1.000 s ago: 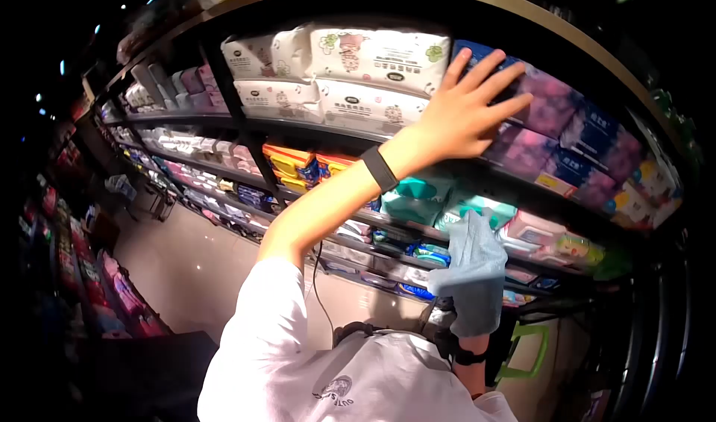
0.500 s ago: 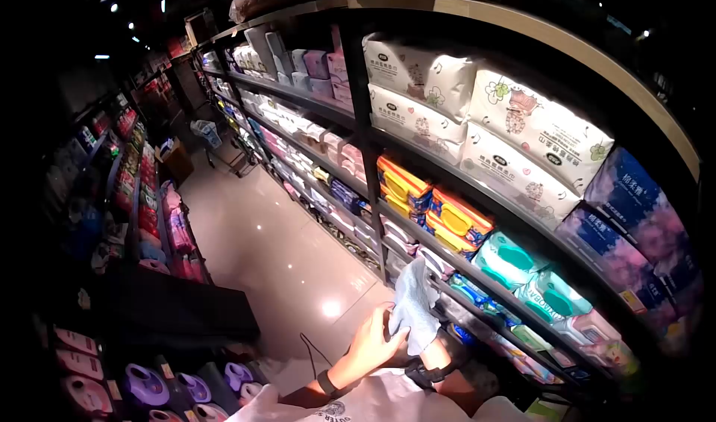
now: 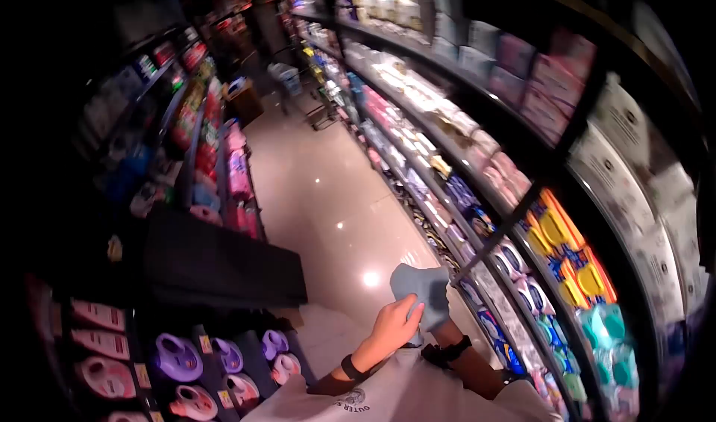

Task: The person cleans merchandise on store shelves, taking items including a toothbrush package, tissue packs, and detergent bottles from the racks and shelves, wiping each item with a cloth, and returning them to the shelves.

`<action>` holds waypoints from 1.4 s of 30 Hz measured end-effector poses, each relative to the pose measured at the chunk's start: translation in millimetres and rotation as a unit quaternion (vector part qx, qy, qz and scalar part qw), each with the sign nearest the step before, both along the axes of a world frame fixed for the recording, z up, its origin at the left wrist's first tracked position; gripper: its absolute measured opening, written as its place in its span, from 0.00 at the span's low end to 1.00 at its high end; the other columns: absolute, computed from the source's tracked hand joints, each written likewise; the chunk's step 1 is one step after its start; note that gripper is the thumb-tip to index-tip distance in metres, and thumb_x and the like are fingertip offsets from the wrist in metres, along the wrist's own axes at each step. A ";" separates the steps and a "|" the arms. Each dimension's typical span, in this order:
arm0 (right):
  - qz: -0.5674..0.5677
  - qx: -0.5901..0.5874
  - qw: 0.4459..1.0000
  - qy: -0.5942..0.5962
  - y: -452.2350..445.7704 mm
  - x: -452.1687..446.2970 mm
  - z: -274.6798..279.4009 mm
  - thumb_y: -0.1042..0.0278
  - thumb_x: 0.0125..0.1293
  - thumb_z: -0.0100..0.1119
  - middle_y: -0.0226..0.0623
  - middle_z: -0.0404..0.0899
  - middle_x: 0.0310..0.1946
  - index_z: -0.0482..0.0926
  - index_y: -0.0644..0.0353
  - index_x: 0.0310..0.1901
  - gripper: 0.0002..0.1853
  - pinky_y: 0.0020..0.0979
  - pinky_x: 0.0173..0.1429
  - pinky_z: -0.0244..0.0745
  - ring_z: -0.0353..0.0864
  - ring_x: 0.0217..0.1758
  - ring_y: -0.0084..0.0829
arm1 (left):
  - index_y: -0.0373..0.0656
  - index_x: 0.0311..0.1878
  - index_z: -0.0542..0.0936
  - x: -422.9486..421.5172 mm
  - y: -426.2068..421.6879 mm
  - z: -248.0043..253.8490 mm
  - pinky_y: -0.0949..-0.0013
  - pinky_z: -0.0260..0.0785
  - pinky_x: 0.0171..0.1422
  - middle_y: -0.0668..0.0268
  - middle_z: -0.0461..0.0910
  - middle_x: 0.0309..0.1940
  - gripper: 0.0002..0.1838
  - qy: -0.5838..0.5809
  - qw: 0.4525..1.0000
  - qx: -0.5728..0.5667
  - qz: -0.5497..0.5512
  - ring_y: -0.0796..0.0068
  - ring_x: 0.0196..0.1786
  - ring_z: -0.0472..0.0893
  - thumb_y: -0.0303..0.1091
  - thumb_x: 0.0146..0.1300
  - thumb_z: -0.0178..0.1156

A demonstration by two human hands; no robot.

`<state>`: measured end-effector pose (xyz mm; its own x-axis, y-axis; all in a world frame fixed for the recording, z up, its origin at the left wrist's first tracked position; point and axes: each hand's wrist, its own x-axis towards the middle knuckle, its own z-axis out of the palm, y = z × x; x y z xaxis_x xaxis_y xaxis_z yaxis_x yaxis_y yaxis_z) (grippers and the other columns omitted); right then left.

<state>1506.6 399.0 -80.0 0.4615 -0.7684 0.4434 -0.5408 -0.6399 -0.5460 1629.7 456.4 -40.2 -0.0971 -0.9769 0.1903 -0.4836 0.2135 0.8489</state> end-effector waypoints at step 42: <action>0.523 0.141 0.840 0.016 -572.7 654.7 26.8 0.73 0.65 0.58 0.34 0.83 0.51 0.78 0.66 0.55 0.17 0.26 0.57 0.75 0.81 0.53 0.26 | 0.35 0.37 0.79 589.3 -463.9 -55.7 0.77 0.65 0.32 0.70 0.77 0.24 0.08 0.186 0.854 0.115 0.472 0.85 0.28 0.74 0.29 0.71 0.56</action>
<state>2161.3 -173.6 -53.2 0.9583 -0.0068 0.2857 0.2198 -0.6212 -0.7522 2219.0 -7.5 -96.0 0.7799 -0.6023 -0.1700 -0.0366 -0.3150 0.9484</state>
